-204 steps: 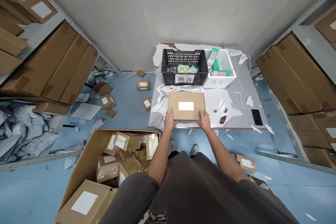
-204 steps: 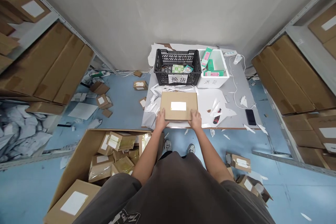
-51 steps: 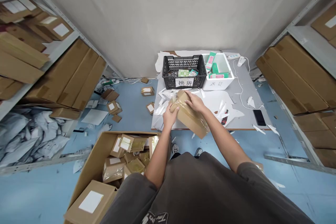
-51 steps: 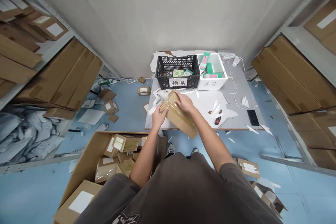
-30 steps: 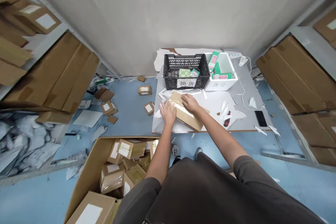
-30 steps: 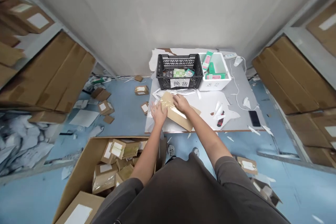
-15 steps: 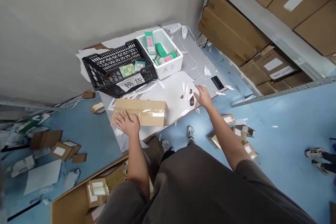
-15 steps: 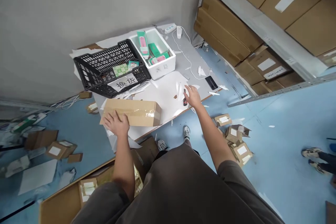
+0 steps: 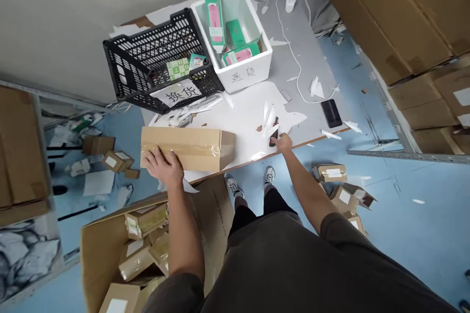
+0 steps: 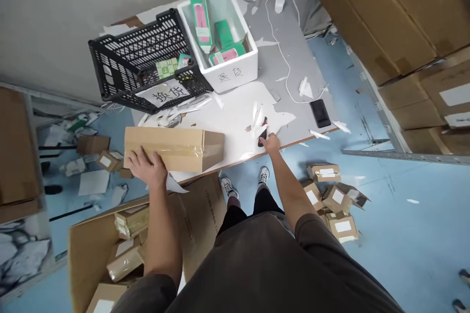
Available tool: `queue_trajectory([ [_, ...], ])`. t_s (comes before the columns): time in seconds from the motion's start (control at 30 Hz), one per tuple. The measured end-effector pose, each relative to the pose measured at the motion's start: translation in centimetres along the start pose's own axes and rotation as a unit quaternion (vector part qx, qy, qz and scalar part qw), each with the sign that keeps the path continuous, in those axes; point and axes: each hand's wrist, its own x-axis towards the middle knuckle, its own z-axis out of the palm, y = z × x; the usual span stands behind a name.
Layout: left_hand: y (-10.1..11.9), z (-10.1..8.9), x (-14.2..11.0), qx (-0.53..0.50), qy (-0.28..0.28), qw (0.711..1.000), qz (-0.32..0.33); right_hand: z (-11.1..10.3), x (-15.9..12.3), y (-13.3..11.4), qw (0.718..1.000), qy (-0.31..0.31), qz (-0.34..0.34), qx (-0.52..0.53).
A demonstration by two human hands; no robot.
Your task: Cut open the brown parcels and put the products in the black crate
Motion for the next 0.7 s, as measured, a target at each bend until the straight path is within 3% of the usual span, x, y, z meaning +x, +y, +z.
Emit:
queue_trajectory([
  [0.13,-0.1,0.3,0.3,0.011,-0.007,1.0,-0.008,1.1,0.9,0.0,0.998,0.018,0.0,0.059],
  [0.33,0.9,0.2,-0.4,0.015,-0.013,1.0,-0.011,-2.5,-0.7,-1.5,0.988,0.058,0.006,0.145],
  [0.53,-0.4,-2.0,0.1,-0.034,-0.056,0.997,0.031,-6.9,-6.8,-4.8,0.951,0.111,-0.052,0.284],
  [0.6,-1.6,-2.7,0.6,-0.06,-0.075,0.994,0.047,-7.6,-9.4,-6.8,0.926,0.092,-0.113,0.349],
  [0.7,-3.4,-3.3,1.0,-0.072,-0.096,0.993,0.014,-7.5,-13.5,-11.1,0.878,0.023,-0.195,0.437],
])
